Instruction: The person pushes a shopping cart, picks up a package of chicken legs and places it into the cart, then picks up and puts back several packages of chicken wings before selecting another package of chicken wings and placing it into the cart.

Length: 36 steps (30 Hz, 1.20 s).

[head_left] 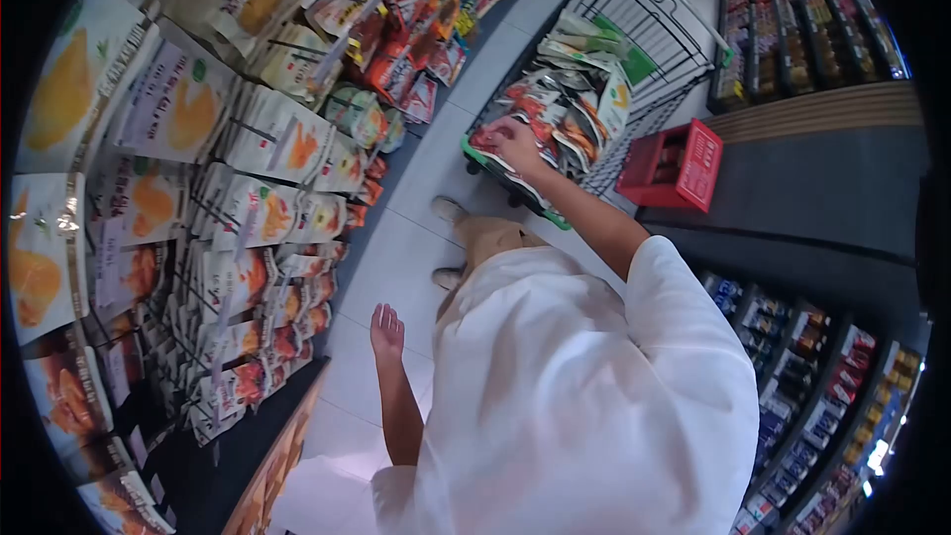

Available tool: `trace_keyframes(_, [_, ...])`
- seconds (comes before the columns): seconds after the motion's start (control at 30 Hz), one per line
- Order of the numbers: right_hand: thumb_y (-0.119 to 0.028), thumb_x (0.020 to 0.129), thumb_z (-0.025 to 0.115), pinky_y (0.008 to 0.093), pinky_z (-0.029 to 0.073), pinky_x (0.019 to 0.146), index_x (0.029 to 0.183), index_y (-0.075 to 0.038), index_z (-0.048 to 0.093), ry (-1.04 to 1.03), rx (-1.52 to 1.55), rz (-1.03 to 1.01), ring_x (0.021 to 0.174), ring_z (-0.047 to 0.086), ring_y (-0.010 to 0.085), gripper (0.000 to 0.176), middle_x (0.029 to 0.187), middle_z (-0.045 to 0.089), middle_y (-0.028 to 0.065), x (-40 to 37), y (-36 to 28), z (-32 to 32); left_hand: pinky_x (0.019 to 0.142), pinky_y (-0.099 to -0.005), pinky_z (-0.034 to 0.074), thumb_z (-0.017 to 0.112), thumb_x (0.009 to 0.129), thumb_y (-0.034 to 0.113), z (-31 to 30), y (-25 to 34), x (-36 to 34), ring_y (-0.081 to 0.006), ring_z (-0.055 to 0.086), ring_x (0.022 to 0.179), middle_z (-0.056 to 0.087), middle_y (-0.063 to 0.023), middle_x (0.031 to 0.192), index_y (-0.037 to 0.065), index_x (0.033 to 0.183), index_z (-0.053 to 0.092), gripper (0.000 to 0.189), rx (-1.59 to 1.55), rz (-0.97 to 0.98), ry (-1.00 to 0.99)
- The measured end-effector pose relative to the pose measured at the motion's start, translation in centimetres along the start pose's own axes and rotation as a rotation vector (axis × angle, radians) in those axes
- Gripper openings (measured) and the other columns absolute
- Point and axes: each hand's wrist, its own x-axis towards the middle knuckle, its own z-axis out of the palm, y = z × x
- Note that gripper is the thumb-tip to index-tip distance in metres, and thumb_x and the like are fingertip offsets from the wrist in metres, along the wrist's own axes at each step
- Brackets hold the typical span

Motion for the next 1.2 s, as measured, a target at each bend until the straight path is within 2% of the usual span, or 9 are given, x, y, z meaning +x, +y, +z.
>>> trace_keyframes(0.07, [0.0, 0.083, 0.056, 0.0242, 0.05, 0.064, 0.096, 0.0, 0.061, 0.101, -0.142, -0.081, 0.077, 0.063, 0.0118, 0.014, 0.087, 0.066, 0.0062, -1.9, 4.2, -6.7, 0.067, -0.0267, 0.047, 0.056, 0.09, 0.025, -6.8, -4.1, 2.8, -0.0114, 0.058, 0.082, 0.06, 0.0006, 0.095, 0.013, 0.115, 0.056, 0.027, 0.1, -0.137, 0.14])
trace_keyframes(0.17, [-0.003, 0.087, 0.052, 0.0229, 0.048, 0.056, 0.093, -0.002, 0.06, 0.327, 0.008, 0.235, 0.068, 0.06, 0.0109, 0.01, 0.086, 0.065, 0.0057, -4.1, 4.8, -14.5, 0.072, -0.0294, 0.049, 0.052, 0.091, 0.024, -19.0, -9.9, 6.4, -0.0155, 0.061, 0.086, 0.06, -0.0039, 0.103, 0.008, 0.122, 0.053, 0.035, 0.379, -0.231, 0.34])
trace_keyframes(0.3, [-0.007, 0.088, 0.051, 0.0252, 0.049, 0.057, 0.095, -0.005, 0.057, 0.51, 0.301, 0.448, 0.07, 0.06, 0.0115, 0.01, 0.085, 0.063, 0.0043, -3.9, 5.3, -19.8, 0.085, -0.0377, 0.048, 0.052, 0.09, 0.027, -23.5, -11.4, 7.6, -0.0234, 0.06, 0.102, 0.059, -0.0101, 0.116, 0.007, 0.126, 0.05, 0.041, 0.655, -0.005, 0.074])
trace_keyframes(0.6, [-0.014, 0.089, 0.048, 0.0303, 0.051, 0.068, 0.1, -0.006, 0.053, 0.555, 0.488, 0.736, 0.076, 0.062, 0.0134, 0.014, 0.088, 0.062, 0.0031, 7.2, 12.5, -26.3, 0.093, -0.04, 0.041, 0.05, 0.092, 0.033, -2.4, -4.3, -1.7, -0.0228, 0.053, 0.114, 0.055, -0.0074, 0.125, 0.012, 0.128, 0.05, 0.042, 0.6, 0.16, 0.263])
trace_keyframes(0.7, [-0.022, 0.094, 0.042, 0.0265, 0.052, 0.059, 0.094, -0.005, 0.054, 0.497, 0.682, 0.746, 0.065, 0.059, 0.0144, 0.021, 0.081, 0.06, 0.0036, 10.8, 15.2, -27.9, 0.09, -0.0381, 0.042, 0.048, 0.094, 0.034, 5.4, -4.0, -4.7, -0.0223, 0.055, 0.111, 0.057, -0.0076, 0.122, 0.011, 0.127, 0.051, 0.041, 0.785, 0.191, 0.283])
trace_keyframes(0.77, [-0.03, 0.094, 0.038, 0.0263, 0.048, 0.052, 0.098, 0.0, 0.055, 0.097, 0.995, 0.798, 0.065, 0.057, 0.016, 0.035, 0.079, 0.058, 0.0062, 13.1, 25.1, -34.0, 0.088, -0.036, 0.044, 0.049, 0.095, 0.034, 7.2, -4.0, -4.9, -0.021, 0.058, 0.106, 0.06, -0.0074, 0.118, 0.011, 0.126, 0.052, 0.039, 0.835, 0.222, 0.191])
trace_keyframes(0.83, [-0.044, 0.093, 0.042, 0.0254, 0.052, 0.05, 0.103, 0.002, 0.055, 0.541, 0.977, 0.83, 0.057, 0.058, 0.0164, 0.049, 0.08, 0.061, 0.007, 12.7, 24.0, -33.0, 0.084, -0.0342, 0.045, 0.049, 0.096, 0.034, 10.2, -4.8, -6.6, -0.0193, 0.06, 0.102, 0.062, -0.0067, 0.114, 0.011, 0.124, 0.053, 0.037, 0.941, 0.298, 0.163])
trace_keyframes(1.03, [-0.03, 0.09, 0.045, 0.0297, 0.055, 0.061, 0.109, 0.001, 0.057, 0.625, 1.223, 1.027, 0.082, 0.066, 0.0222, 0.039, 0.092, 0.066, 0.012, 14.9, 29.8, -38.2, 0.076, -0.0284, 0.051, 0.055, 0.094, 0.027, 13.0, -6.1, -8.4, -0.0159, 0.064, 0.086, 0.067, -0.0076, 0.099, 0.003, 0.114, 0.061, 0.032, 1.221, 0.36, 0.219])
trace_keyframes(1.2, [-0.029, 0.088, 0.051, 0.0239, 0.052, 0.052, 0.097, 0.002, 0.058, 0.802, 1.264, 1.197, 0.069, 0.063, 0.0207, 0.033, 0.082, 0.064, 0.0103, 17.1, 27.8, -37.4, 0.08, -0.0287, 0.051, 0.056, 0.094, 0.025, 12.7, -8.0, -9.0, -0.0164, 0.065, 0.086, 0.067, -0.0087, 0.098, 0.002, 0.114, 0.061, 0.03, 1.217, 0.348, 0.272])
